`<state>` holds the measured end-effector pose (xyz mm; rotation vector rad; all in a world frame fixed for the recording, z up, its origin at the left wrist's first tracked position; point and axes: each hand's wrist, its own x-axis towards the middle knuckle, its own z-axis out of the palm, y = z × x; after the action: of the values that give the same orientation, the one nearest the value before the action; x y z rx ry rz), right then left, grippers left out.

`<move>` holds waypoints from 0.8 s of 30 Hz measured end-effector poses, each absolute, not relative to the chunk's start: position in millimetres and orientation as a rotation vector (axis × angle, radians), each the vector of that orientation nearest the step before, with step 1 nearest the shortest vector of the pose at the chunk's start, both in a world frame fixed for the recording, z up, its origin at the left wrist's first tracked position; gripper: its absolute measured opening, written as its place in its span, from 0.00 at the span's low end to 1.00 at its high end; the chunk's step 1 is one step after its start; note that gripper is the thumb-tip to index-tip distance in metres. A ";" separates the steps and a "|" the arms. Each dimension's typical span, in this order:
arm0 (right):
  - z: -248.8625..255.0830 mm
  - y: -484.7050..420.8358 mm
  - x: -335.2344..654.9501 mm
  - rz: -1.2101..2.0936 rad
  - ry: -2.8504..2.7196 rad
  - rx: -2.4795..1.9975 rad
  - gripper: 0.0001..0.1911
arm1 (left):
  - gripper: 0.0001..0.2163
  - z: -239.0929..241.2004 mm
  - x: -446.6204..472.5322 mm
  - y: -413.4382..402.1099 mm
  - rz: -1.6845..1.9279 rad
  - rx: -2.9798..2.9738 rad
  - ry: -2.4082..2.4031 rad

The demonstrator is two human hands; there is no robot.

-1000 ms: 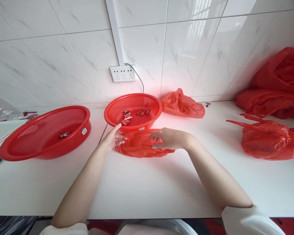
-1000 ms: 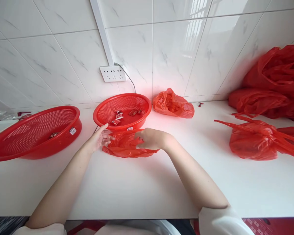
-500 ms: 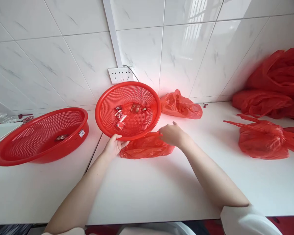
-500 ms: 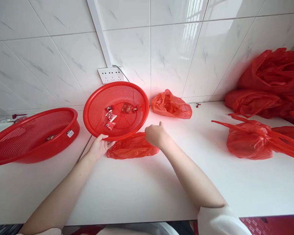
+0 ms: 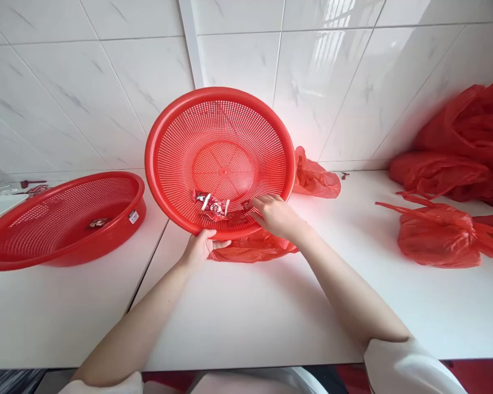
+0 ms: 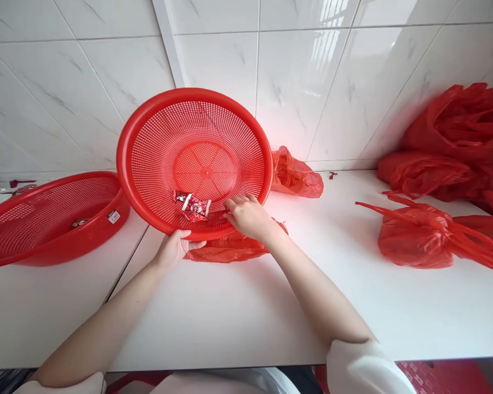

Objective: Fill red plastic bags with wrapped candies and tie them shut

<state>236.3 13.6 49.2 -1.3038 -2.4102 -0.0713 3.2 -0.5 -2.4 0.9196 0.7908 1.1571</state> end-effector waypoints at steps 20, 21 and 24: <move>43.7 15.3 237.6 0.517 -2.287 -0.996 0.13 | 0.13 -19.9 3.9 4.5 1.194 0.983 0.850; 43.9 16.1 238.9 0.560 -2.197 -0.995 0.12 | 0.13 -19.9 3.9 5.0 1.197 0.981 0.861; 43.4 19.6 241.1 0.728 -1.951 -1.025 0.10 | 0.14 -19.4 4.3 6.7 1.176 0.958 0.877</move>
<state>241.1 19.6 43.4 -1.0253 -1.9507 0.7283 4.3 6.7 -19.4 0.9584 0.8767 1.1760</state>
